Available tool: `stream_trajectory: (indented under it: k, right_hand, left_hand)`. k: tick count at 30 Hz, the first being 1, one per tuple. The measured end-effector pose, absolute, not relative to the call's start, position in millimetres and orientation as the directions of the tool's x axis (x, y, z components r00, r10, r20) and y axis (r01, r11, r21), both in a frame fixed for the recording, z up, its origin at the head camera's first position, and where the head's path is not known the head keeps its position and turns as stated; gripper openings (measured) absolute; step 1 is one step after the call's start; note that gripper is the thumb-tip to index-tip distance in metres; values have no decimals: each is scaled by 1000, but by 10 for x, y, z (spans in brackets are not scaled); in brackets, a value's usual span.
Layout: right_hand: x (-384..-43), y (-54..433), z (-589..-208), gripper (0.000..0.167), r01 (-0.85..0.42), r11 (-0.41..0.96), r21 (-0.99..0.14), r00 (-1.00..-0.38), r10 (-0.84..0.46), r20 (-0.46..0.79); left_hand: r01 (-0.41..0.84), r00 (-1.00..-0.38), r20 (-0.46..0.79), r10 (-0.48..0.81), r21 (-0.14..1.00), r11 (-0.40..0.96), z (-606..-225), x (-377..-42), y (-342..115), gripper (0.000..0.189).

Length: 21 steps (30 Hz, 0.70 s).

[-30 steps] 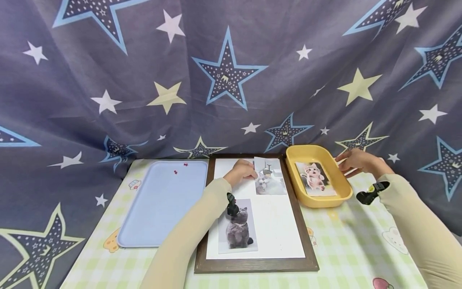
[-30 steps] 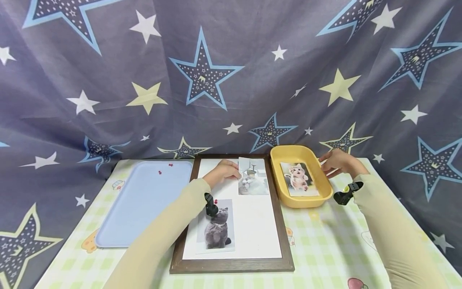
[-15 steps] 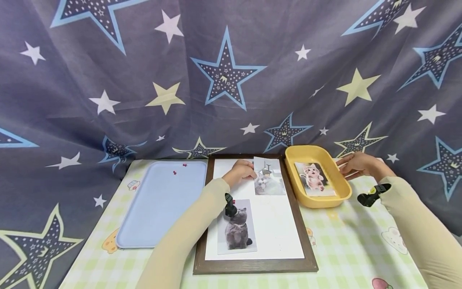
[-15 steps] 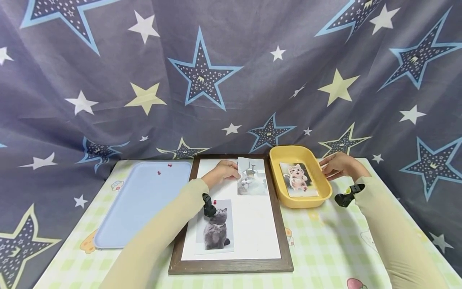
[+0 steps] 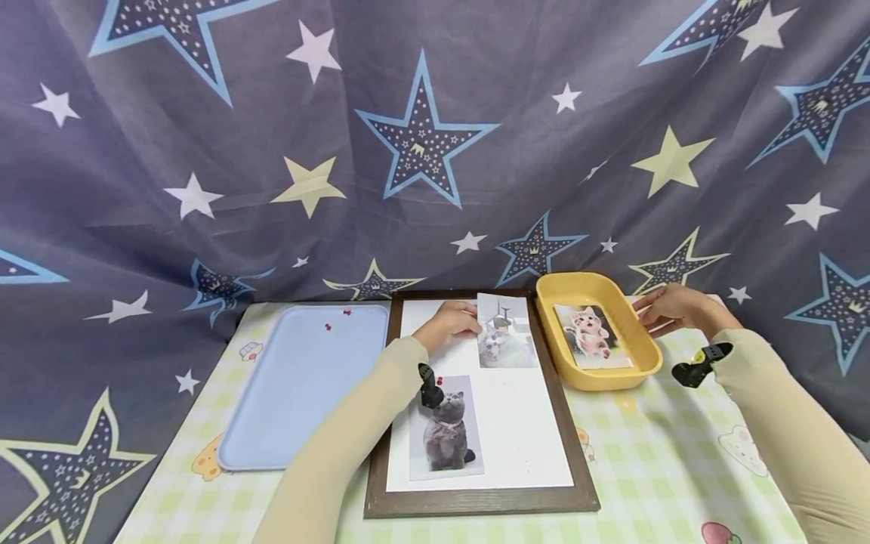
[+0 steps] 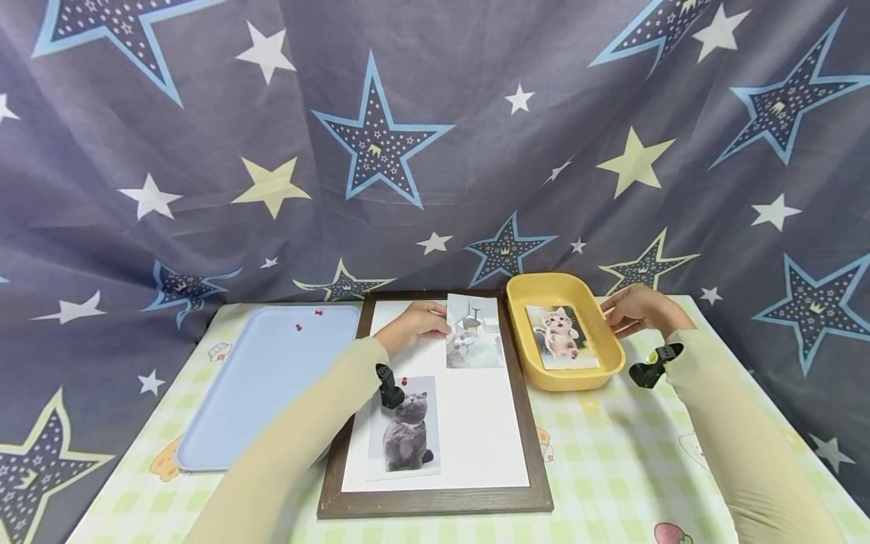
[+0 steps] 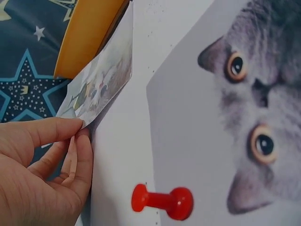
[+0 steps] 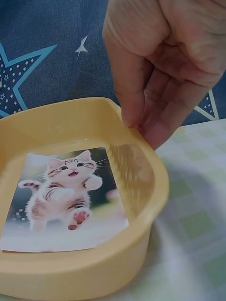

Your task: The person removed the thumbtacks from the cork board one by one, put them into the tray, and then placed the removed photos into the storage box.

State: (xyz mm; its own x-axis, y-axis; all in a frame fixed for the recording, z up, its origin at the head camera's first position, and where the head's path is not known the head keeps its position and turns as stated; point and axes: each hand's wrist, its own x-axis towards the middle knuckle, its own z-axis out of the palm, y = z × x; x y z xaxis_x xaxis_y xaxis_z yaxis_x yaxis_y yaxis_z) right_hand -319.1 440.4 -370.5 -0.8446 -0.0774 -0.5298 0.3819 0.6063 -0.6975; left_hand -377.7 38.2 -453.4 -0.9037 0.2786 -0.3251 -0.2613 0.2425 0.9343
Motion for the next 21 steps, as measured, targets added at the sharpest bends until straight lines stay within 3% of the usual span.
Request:
stream_trajectory:
  k: [21]
  right_hand:
    - [-3197,4379,-3679,53,395,617,-681,-843,-51,-535]
  left_hand:
    - [-440,-847,-407,342,898,-20,-4516,-3833,271,58]
